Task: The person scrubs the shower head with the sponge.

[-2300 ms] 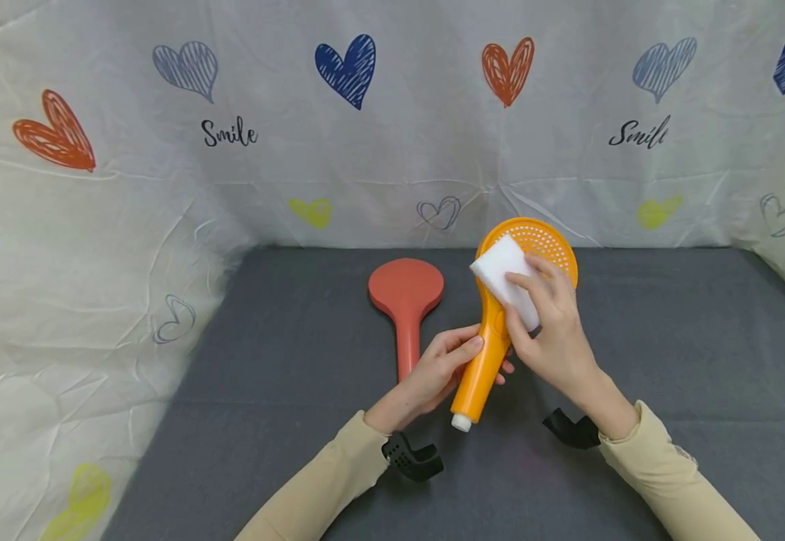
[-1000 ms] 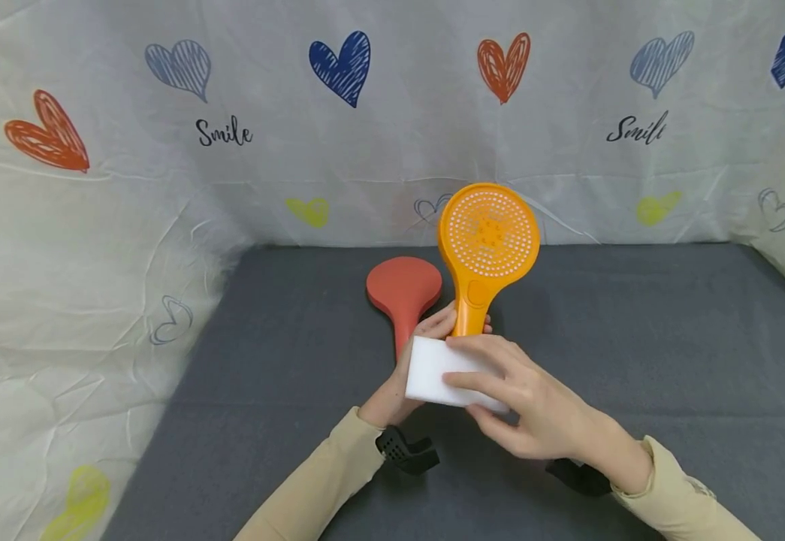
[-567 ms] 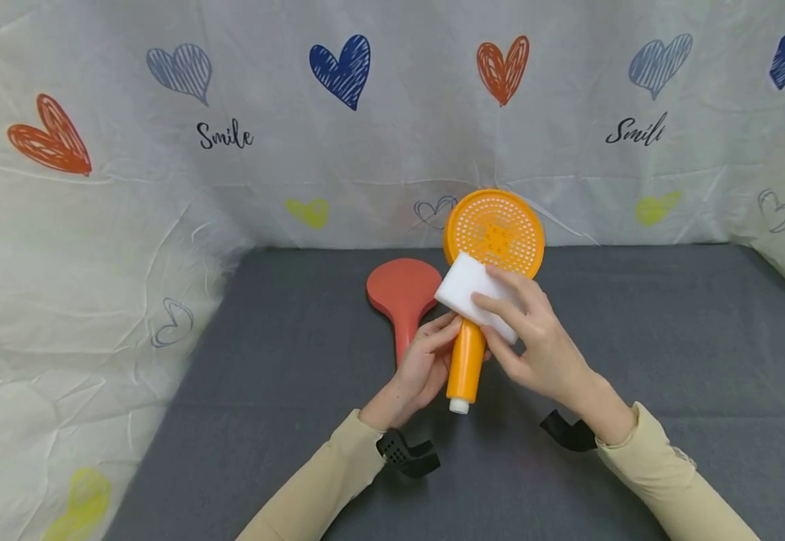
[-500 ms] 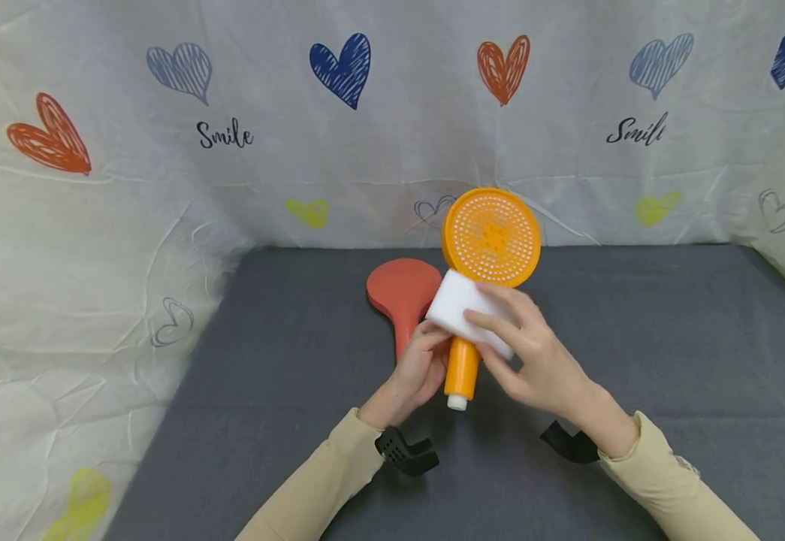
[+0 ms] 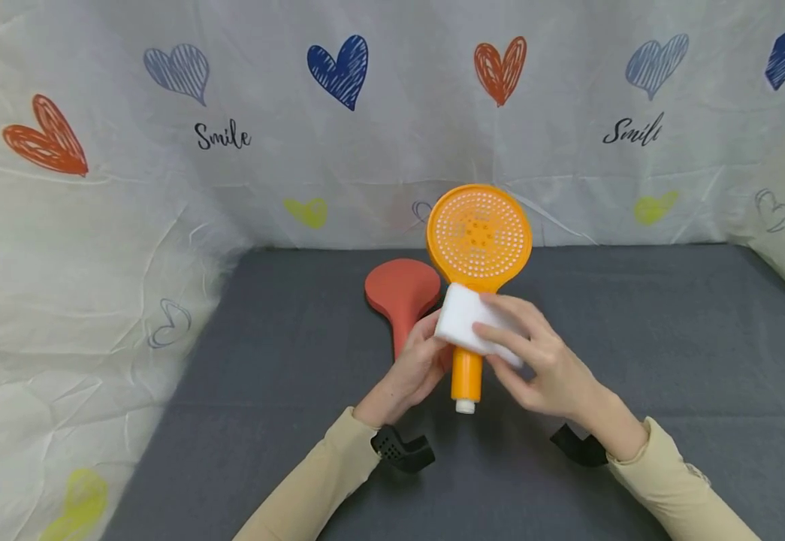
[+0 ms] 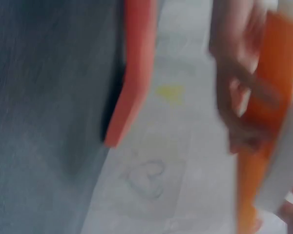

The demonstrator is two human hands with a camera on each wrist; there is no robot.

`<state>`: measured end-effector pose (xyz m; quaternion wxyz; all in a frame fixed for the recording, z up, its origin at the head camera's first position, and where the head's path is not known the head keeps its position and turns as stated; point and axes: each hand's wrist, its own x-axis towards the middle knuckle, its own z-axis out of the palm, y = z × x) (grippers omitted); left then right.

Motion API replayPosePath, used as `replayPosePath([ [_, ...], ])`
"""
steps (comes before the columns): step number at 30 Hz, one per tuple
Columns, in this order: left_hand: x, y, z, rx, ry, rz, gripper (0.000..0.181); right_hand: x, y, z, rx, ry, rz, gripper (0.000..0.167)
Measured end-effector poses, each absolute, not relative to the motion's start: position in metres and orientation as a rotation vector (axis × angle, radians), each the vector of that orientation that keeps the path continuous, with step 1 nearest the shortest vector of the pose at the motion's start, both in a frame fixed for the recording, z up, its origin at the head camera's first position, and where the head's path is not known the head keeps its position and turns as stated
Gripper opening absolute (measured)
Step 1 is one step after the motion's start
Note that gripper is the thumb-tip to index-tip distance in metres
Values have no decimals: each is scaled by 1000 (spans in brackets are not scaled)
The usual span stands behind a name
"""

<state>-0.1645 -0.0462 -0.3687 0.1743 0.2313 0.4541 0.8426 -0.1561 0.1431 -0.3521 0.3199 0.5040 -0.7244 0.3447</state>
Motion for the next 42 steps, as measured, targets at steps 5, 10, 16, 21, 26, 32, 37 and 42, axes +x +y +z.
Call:
replayPosePath([
  [5, -168, -44, -373, 780, 1228, 2293, 43, -170, 147, -355, 1074, -1944, 864, 33],
  [10, -164, -44, -370, 662, 1262, 2349, 41, -158, 141, -360, 1220, -1932, 939, 32],
  [16, -164, -46, -365, 607, 1291, 2368, 42, -138, 135, -366, 1500, -1833, 928, 30],
  [21, -164, -46, -366, 581, 1285, 2357, 45, -142, 135, -369, 1530, -1756, 918, 29],
  [26, -167, -44, -371, 574, 1305, 2377, 38, -163, 136, -373, 1293, -1703, 952, 24],
  [32, -169, -42, -373, 668, 1336, 2343, 37, -168, 134, -374, 1065, -1694, 995, 27],
  [37, -169, -45, -372, 625, 1346, 2368, 39, -146, 128, -371, 1187, -1764, 1088, 28],
  [42, -170, -49, -369, 587, 1283, 2391, 40, -122, 126, -372, 1433, -1754, 1074, 26],
])
